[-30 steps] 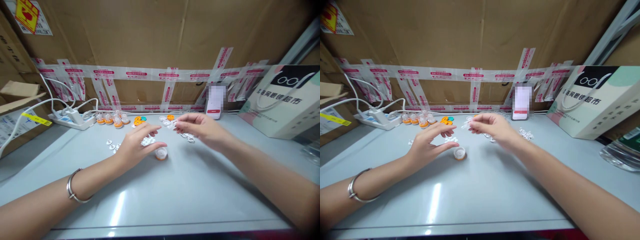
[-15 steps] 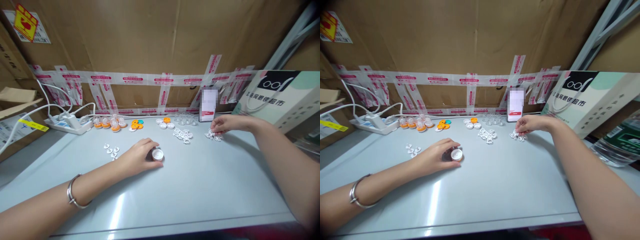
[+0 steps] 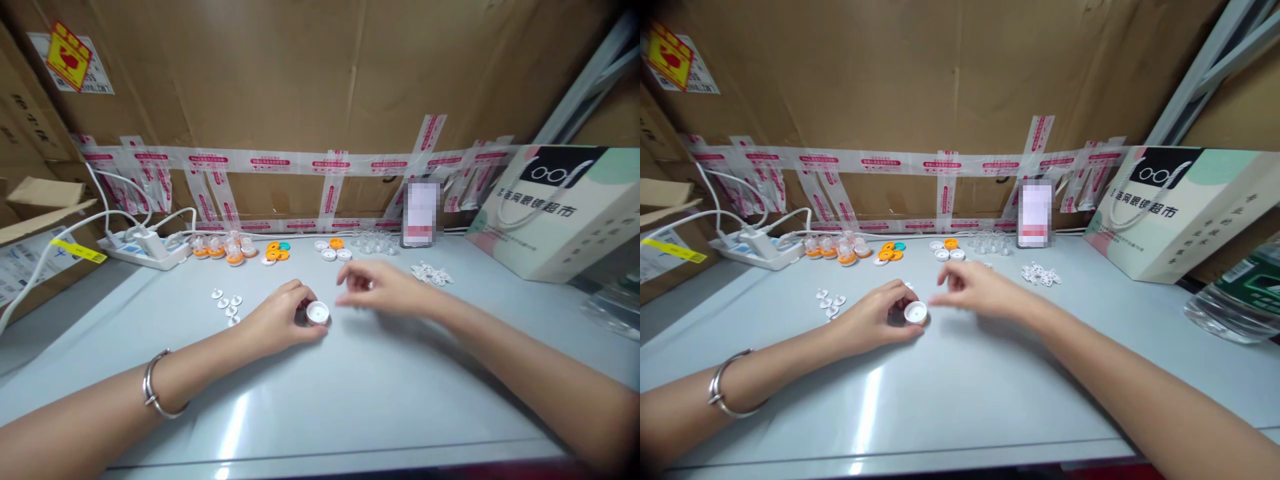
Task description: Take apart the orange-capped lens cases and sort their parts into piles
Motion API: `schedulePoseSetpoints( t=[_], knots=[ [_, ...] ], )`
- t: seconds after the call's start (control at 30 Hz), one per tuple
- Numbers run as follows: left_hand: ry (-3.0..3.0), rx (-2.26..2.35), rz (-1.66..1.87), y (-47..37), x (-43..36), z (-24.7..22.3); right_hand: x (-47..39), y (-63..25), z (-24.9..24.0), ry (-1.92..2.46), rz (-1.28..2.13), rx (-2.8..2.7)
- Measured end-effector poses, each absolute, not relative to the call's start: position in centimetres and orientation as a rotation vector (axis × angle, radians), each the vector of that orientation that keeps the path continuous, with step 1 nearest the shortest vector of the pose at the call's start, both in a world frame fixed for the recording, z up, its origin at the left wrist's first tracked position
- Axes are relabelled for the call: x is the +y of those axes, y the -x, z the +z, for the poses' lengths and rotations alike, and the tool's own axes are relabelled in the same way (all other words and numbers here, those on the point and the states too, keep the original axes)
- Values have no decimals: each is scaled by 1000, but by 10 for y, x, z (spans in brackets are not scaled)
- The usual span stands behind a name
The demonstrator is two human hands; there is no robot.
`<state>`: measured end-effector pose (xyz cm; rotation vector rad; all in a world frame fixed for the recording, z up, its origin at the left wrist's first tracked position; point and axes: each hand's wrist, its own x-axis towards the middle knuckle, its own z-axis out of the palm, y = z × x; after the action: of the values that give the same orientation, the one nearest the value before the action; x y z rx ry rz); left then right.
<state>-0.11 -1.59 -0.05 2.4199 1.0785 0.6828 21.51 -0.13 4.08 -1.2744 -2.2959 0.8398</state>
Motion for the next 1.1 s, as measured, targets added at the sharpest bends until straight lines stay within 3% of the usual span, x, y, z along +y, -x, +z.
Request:
schedulePoseSetpoints(
  t=[0.17,0.6,0.87,1.1],
  knots=[
    [-2423,1074,680,2,-14,-5,-17,-186,11,1109,774,-2371],
    [-2287,1075,786,-1,-20,0,-15,-186,9,1114,1097,-2062],
    [-2380,1119,774,-3,-16,-7,-18,-184,7,1271,794,-2188],
    [-2270,1111,722,-4,-13,-7,-20,-181,10,1143,497,-2259]
  ],
)
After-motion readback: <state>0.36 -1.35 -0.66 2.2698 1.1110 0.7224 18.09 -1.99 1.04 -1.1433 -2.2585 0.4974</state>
